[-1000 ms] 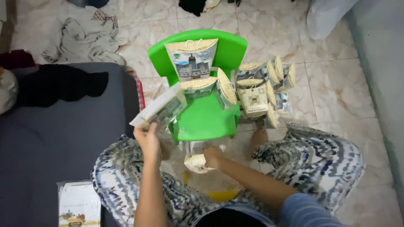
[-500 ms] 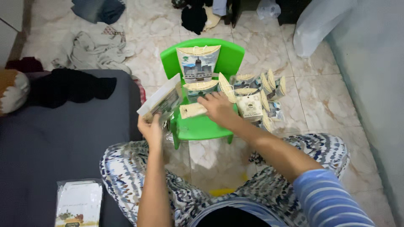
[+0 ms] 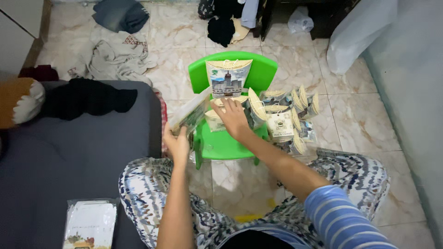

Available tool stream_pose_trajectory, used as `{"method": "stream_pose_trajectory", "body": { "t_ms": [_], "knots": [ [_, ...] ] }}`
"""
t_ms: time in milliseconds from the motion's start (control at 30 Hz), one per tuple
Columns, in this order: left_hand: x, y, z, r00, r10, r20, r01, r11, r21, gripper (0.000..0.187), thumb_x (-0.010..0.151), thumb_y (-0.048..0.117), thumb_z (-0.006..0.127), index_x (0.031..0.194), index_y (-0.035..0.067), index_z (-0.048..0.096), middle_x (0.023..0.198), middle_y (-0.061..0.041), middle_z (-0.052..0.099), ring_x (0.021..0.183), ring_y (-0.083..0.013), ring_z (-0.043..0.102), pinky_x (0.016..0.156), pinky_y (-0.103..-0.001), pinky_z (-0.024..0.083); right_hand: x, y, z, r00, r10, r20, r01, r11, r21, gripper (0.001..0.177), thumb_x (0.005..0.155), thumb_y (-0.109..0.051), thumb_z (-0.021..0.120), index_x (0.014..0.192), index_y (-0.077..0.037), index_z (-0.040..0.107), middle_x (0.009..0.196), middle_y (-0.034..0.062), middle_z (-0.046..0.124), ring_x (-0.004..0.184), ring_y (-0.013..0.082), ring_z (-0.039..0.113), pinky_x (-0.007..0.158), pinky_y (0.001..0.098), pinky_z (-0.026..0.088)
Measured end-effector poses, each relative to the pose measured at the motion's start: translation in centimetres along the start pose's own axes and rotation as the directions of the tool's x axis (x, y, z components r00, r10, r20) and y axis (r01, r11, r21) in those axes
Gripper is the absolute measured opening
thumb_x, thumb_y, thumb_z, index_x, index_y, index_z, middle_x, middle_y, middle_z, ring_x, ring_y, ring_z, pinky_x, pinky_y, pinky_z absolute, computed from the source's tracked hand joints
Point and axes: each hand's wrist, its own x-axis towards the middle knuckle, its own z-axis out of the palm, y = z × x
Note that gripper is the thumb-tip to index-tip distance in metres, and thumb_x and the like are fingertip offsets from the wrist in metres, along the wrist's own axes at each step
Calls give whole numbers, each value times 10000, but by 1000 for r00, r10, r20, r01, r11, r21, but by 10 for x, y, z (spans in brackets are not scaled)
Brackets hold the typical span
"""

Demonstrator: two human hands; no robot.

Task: The person sits on the floor and repeatedly folds small paper bags by hand. They pick up a bag, fold the sides inward, and place the finished bag on a green chair. The process is repeated for multiple bags throughout the clip.

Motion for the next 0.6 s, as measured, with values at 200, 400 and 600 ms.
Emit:
{"method": "stream_pose_trajectory", "body": {
  "t_ms": [200, 400, 600],
  "knots": [
    [-4, 8, 9, 999, -46, 18, 47, 999, -14, 243, 876, -39, 681, 1115, -50, 645, 1044, -114, 722, 949, -190, 670, 870, -308, 523, -24, 7, 18, 991, 112, -74, -97, 979, 178, 774, 784, -193, 776, 1488, -133, 462, 1392, 213, 518, 1291, 400, 470, 1122, 546, 321],
    [-2, 21, 14, 999, 18, -33, -18, 1000, -11, 329, 845, -44, 666, 1173, -30, 635, 1093, -101, 711, 993, -178, 666, 902, -294, 514, -30, 8, 22, 985, 172, 3, -169, 965, 199, 724, 821, -254, 808, 1472, -165, 504, 1330, 155, 541, 1248, 340, 492, 1051, 511, 356],
    [-3, 23, 11, 978, 24, -207, -4, 995, 96, 399, 882, -40, 666, 1270, -64, 579, 1130, -114, 676, 989, -187, 657, 847, -305, 517, -38, -2, -14, 960, 231, -157, -169, 928, 332, 727, 819, -219, 811, 1469, -110, 504, 1354, 194, 533, 1249, 358, 481, 1059, 508, 334]
  ]
}}
